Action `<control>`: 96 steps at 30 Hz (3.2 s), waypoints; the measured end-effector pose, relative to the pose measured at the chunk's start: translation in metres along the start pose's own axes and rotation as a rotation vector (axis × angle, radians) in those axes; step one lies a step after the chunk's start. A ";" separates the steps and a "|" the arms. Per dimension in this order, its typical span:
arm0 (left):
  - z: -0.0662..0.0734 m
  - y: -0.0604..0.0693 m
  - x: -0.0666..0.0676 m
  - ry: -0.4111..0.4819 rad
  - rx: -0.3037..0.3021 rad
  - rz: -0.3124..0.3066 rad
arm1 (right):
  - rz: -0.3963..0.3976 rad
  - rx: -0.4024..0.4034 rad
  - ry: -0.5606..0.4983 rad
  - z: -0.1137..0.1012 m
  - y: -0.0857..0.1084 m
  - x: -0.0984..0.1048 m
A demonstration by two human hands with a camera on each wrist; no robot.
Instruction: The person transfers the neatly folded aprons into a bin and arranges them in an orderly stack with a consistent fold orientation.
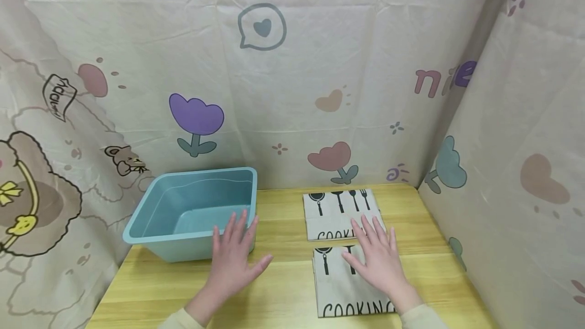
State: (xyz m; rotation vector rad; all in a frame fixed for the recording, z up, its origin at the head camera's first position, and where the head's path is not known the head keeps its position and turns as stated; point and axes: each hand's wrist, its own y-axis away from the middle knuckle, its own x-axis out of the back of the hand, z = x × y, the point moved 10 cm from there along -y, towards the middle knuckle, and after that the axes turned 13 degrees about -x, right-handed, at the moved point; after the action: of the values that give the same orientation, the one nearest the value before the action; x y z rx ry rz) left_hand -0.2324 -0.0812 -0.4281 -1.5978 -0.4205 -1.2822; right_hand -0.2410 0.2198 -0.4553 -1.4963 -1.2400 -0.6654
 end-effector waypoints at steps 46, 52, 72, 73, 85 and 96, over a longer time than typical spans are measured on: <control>0.034 0.003 -0.080 0.329 0.151 0.052 | 0.039 -0.231 -0.135 0.065 0.027 -0.022; 0.039 0.012 -0.098 0.387 0.197 0.031 | 0.043 -0.236 -0.148 0.073 0.030 -0.024; 0.059 0.015 -0.142 0.602 0.313 -0.032 | 0.030 -0.279 -0.099 0.096 0.033 -0.034; 0.061 0.015 -0.143 0.612 0.319 -0.033 | 0.026 -0.283 -0.098 0.097 0.033 -0.035; 0.077 0.014 -0.149 0.657 0.342 -0.019 | -0.008 -0.321 -0.131 0.113 0.034 -0.036; 0.089 0.015 -0.161 0.674 0.372 -0.060 | -0.060 -0.375 -0.155 0.130 0.035 -0.041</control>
State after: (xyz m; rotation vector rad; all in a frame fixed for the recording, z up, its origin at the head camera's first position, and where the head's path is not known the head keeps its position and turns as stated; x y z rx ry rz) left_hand -0.2351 0.0366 -0.5706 -0.7848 -0.2570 -1.5870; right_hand -0.2457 0.3290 -0.5448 -1.8526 -1.3327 -0.8711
